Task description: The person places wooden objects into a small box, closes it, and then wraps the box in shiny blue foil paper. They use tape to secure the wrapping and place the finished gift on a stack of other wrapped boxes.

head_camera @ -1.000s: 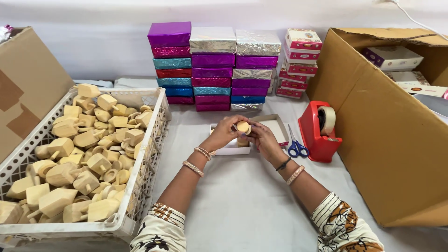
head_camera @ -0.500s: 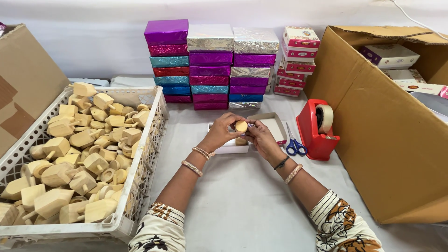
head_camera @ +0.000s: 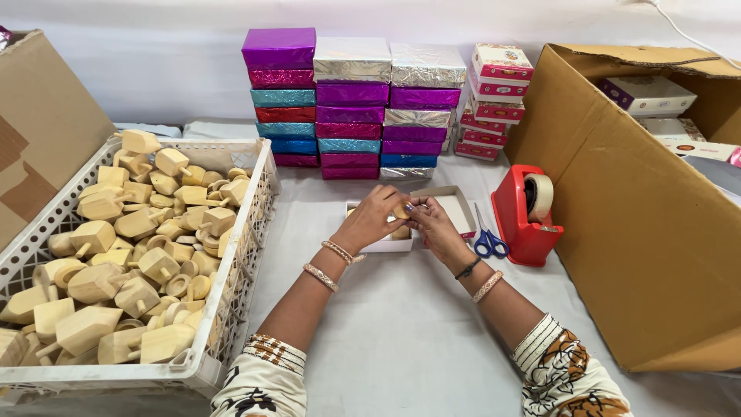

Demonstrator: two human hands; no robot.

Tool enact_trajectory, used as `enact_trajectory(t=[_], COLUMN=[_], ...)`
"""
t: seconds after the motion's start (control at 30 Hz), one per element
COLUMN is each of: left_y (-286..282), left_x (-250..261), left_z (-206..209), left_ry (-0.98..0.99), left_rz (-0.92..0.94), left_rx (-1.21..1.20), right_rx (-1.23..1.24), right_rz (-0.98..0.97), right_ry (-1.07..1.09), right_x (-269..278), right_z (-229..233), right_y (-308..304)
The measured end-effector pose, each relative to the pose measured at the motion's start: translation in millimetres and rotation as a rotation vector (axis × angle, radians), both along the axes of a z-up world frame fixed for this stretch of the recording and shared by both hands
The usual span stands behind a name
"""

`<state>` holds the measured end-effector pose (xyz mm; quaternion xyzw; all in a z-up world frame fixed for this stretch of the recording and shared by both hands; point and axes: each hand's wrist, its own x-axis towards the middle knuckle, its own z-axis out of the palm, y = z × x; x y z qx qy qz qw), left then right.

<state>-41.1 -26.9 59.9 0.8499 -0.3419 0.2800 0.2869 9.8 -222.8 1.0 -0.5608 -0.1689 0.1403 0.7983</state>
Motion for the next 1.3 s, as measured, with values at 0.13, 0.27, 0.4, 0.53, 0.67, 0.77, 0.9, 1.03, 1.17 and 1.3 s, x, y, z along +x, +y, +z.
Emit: enact_trajectory(t=[0.13, 0.27, 0.4, 0.53, 0.67, 0.77, 0.9, 1.03, 1.17, 1.3], left_y=[-3, -4, -2, 10, 18, 20, 20, 20, 24, 26], left_x=[0, -1, -4, 1, 13, 22, 30, 34, 38, 42], left_z=[2, 10, 19, 13, -3, -16, -31, -40, -49, -55], left_ry=[-0.001, -0.046, -0.050, 0.071, 0.122, 0.188, 0.240, 0.229, 0.234, 0.256], left_rz=[0.038, 0.138, 0.234, 0.240, 0.263, 0.289, 0.346, 0.357, 0.366, 0.387], left_rx=[0.040, 0.193, 0.253, 0.176, 0.178, 0.201, 0.306, 0.325, 0.333, 0.355], right_rx=[-0.021, -0.019, -0.030, -0.064, -0.133, -0.163, -0.456, -0.551, -0.695, -0.726], right_rz=[-0.007, -0.005, -0.031, -0.050, -0.137, -0.178, -0.269, -0.280, -0.280, -0.266], right_ry=[-0.003, -0.052, -0.093, -0.098, -0.164, -0.205, -0.318, -0.536, -0.586, -0.600], right_x=[-2, -1, -4, -12, -6, -1, -3, -26, -30, -27], right_z=[2, -1, -1, 11, 7, 1, -1, 24, 25, 21], right_y=[1, 6, 10, 9, 5, 3, 5, 10, 12, 12])
